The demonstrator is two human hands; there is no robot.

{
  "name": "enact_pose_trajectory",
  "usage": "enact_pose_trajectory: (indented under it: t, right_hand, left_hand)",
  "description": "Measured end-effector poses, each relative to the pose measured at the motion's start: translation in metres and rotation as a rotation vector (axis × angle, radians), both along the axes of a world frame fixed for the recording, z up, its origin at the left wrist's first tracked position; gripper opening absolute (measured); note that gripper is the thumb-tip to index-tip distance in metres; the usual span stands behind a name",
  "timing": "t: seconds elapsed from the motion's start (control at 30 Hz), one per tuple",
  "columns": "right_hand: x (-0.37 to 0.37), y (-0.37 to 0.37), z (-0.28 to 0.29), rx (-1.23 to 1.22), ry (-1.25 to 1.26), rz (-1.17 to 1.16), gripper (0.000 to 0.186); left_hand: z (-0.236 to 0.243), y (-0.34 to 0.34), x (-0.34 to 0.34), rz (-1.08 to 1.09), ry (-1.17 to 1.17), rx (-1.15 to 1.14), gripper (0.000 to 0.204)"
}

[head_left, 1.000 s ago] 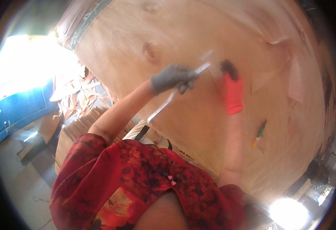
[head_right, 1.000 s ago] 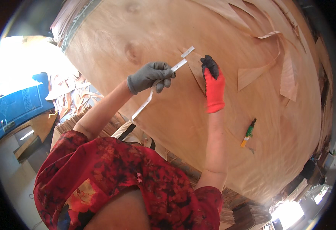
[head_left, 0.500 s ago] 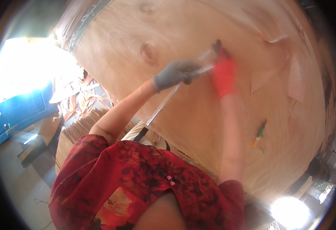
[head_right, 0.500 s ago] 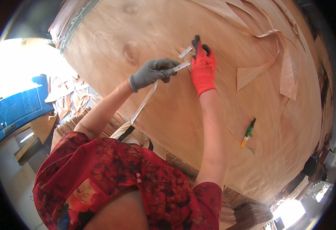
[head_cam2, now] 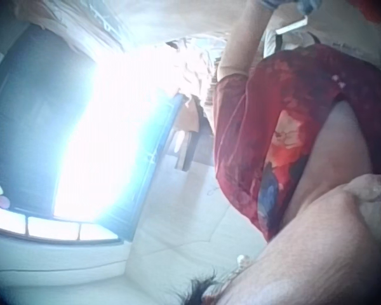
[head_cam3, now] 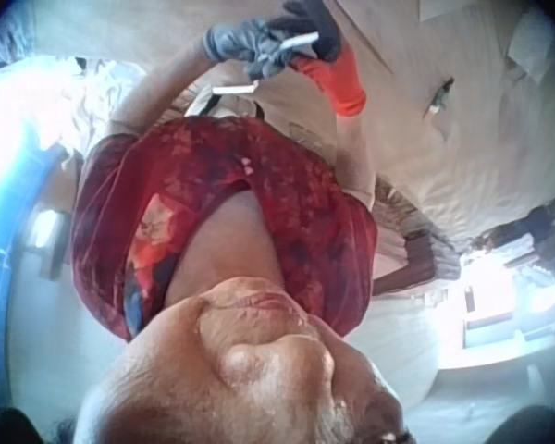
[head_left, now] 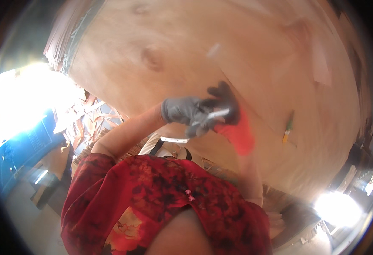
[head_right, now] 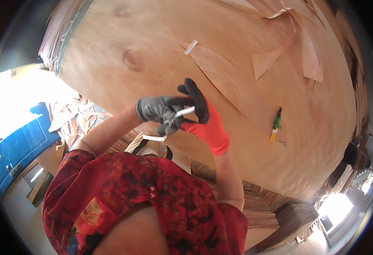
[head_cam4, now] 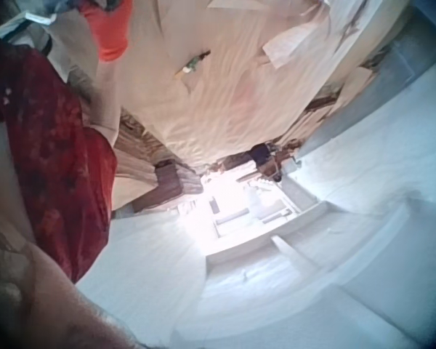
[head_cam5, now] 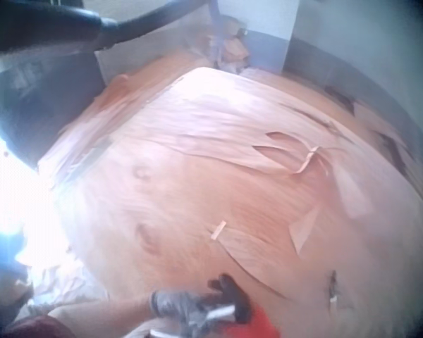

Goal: The person trims wood veneer sheets with a utility knife and applies tape to the surfaces by hand.

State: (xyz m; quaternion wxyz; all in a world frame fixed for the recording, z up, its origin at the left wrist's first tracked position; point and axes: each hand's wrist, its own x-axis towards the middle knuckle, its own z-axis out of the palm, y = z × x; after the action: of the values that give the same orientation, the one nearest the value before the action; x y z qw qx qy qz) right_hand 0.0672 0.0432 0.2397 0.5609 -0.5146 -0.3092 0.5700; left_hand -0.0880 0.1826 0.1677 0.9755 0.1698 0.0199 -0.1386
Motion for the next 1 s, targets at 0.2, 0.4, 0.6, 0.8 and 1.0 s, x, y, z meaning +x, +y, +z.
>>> enact_pose_trajectory:
  t: [0.2,0.4,0.6,0.8,1.0]
  right_hand:
    - [-0.008,-0.064,0.033,-0.096,-0.017,-0.203,0.092]
    - [-0.007,-0.122,0.039,-0.144,-0.051,-0.506,0.08]
    - [0.019,-0.187,0.004,-0.126,-0.157,-0.83,0.073]
    - [0.073,-0.263,-0.026,-0.159,-0.055,-0.723,0.065]
    - [0.121,-0.299,-0.068,-0.217,-0.359,-0.647,0.055]
  left_hand:
    - [-0.02,-0.048,0.03,-0.322,-0.177,-0.152,0.017]
    - [-0.023,-0.079,0.068,-0.343,-0.228,0.606,0.033]
    - [0.028,-0.138,0.094,-0.123,-0.092,0.77,0.041]
    - [0.018,-0.244,0.124,-0.114,0.315,0.822,0.025]
    - [0.013,-0.246,0.114,0.072,0.509,0.872,0.025]
